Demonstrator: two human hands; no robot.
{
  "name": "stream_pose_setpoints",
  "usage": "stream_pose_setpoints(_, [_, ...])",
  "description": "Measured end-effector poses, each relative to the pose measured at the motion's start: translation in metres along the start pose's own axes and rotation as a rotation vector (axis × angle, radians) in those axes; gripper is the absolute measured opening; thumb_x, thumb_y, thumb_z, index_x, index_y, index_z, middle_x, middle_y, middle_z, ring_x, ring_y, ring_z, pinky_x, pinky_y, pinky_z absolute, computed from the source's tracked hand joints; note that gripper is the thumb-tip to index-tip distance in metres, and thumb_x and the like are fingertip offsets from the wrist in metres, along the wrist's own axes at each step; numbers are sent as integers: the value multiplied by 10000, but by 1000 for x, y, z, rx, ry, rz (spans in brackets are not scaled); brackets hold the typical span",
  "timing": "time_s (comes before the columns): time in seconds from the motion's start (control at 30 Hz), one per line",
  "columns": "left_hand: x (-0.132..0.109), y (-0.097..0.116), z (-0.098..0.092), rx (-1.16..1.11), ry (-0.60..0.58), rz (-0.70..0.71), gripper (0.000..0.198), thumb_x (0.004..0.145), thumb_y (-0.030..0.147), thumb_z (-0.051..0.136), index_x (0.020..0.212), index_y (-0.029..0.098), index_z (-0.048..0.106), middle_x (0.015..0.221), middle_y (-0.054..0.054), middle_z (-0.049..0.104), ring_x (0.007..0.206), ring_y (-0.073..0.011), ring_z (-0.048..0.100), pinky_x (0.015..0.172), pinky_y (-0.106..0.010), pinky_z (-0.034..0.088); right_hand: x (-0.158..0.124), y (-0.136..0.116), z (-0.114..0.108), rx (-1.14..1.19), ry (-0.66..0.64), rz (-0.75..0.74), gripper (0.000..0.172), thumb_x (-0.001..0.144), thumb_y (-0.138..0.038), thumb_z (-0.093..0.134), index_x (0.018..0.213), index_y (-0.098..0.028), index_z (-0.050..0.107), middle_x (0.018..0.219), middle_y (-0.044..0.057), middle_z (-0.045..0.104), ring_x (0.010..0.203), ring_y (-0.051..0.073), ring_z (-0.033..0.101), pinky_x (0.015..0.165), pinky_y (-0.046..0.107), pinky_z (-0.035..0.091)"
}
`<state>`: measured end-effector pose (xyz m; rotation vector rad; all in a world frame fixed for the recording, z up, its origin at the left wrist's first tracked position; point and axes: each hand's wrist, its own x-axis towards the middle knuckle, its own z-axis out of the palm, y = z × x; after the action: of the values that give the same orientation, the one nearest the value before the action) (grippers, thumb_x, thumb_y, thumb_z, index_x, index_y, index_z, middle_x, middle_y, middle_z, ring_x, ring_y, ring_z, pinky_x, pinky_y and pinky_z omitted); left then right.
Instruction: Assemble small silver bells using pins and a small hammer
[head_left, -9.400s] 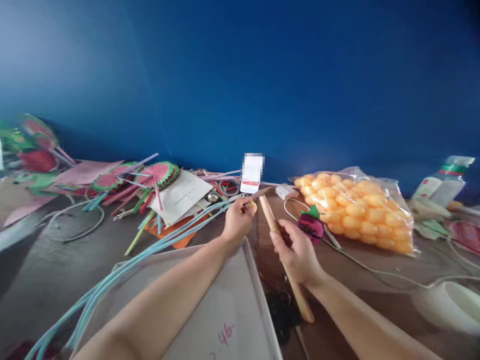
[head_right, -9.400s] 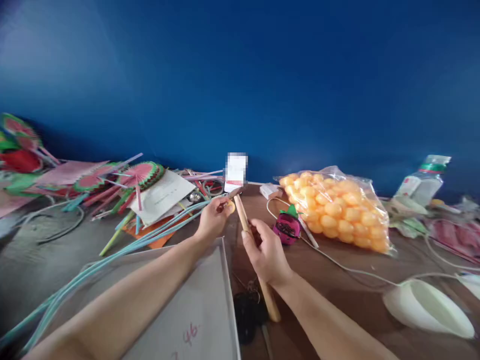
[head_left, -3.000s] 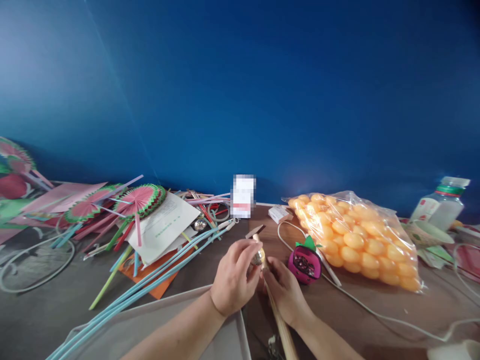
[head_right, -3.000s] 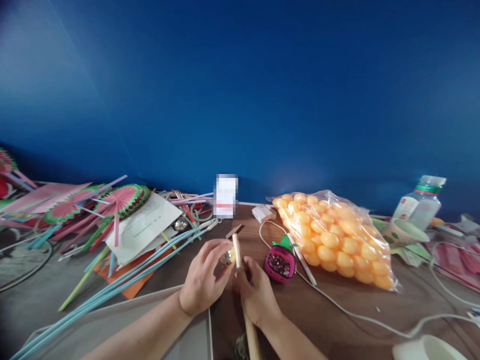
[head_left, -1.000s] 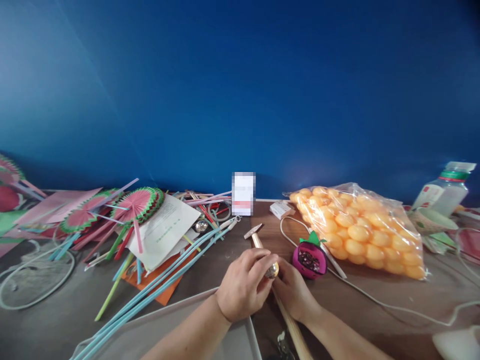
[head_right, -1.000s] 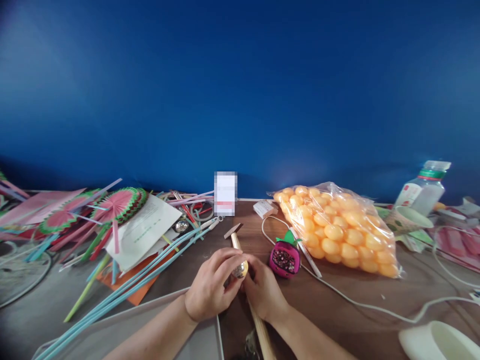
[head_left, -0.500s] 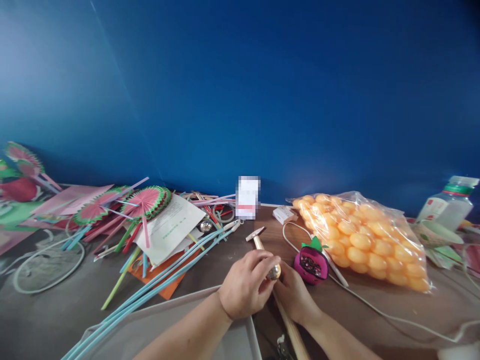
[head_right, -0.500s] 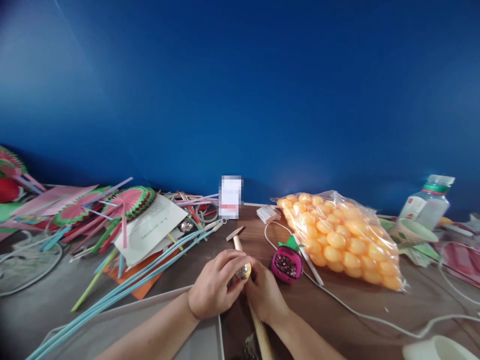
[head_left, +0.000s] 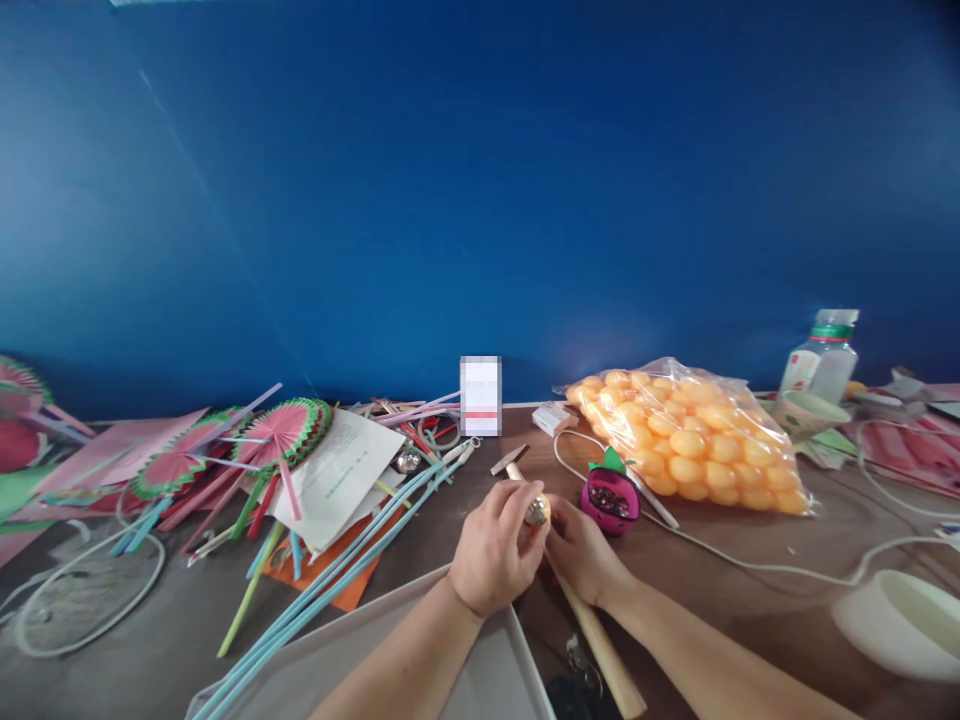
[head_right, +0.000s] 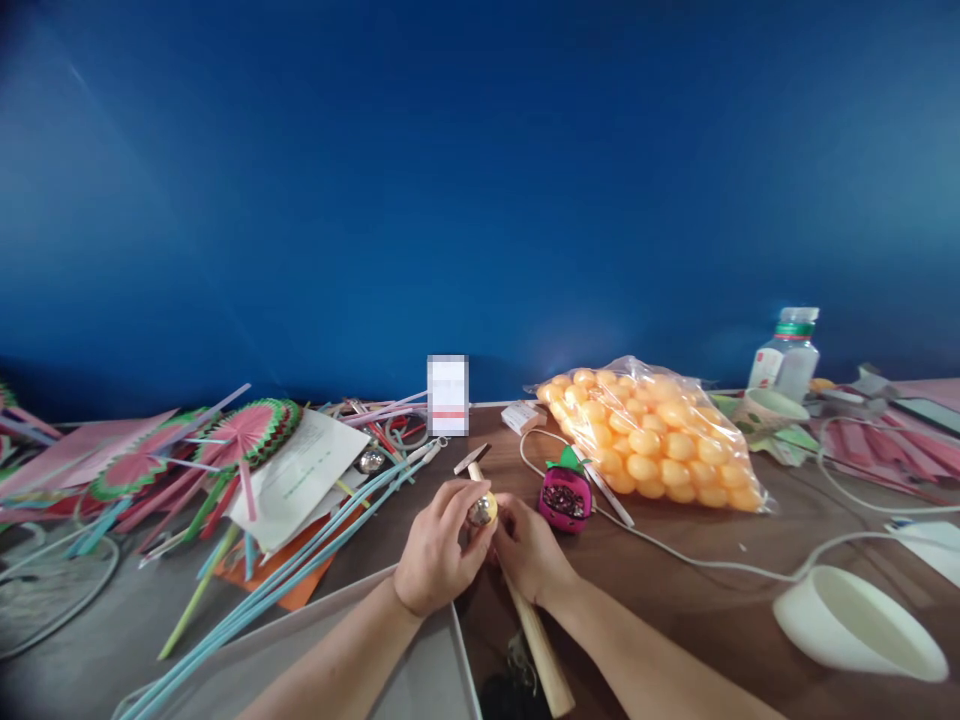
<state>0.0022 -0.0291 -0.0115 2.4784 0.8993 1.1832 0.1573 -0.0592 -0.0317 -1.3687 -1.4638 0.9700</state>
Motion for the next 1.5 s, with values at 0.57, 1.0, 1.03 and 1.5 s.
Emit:
stream_pose_setpoints(0.57, [5, -3, -1, -183, 199, -230, 487, 872, 342, 582, 1308, 184, 434, 1197, -119, 622, 997, -180, 649, 862, -302, 536, 2, -10, -1, -440, -24, -75, 226, 896, -320, 466, 935, -164, 624, 605, -26, 539, 544, 126, 477, 533, 244, 325])
stream_pose_setpoints(1.0, [10, -5, -1, -384, 224, -357, 438, 849, 387, 617, 1226, 199, 498, 1096, -84, 641, 863, -148, 650, 731, -250, 529, 0, -16, -2, -479, -52, -84, 232, 876, -304, 493, 1000, -165, 631, 619, -27, 564, 536, 123, 489, 553, 250, 328])
stream_pose_setpoints(1.03, [10, -6, 0, -385, 234, -353, 442, 847, 381, 620, 1230, 198, 499, 1117, -90, 632, 886, -153, 648, 733, -250, 530, 0, -16, -2, -484, -50, -79, 236, 868, -306, 503, 1008, -167, 633, 627, -27, 563, 545, 125, 493, 556, 250, 332])
stream_pose_setpoints(1.5, [15, -23, 7, -575, 414, -412, 405, 824, 244, 618, 1210, 192, 508, 1192, -116, 565, 1002, -174, 614, 862, -322, 522, 1, -5, -7, -126, 164, -167, 435, 866, -323, 566, 1261, -149, 507, 848, 43, 619, 745, 169, 595, 682, 301, 505])
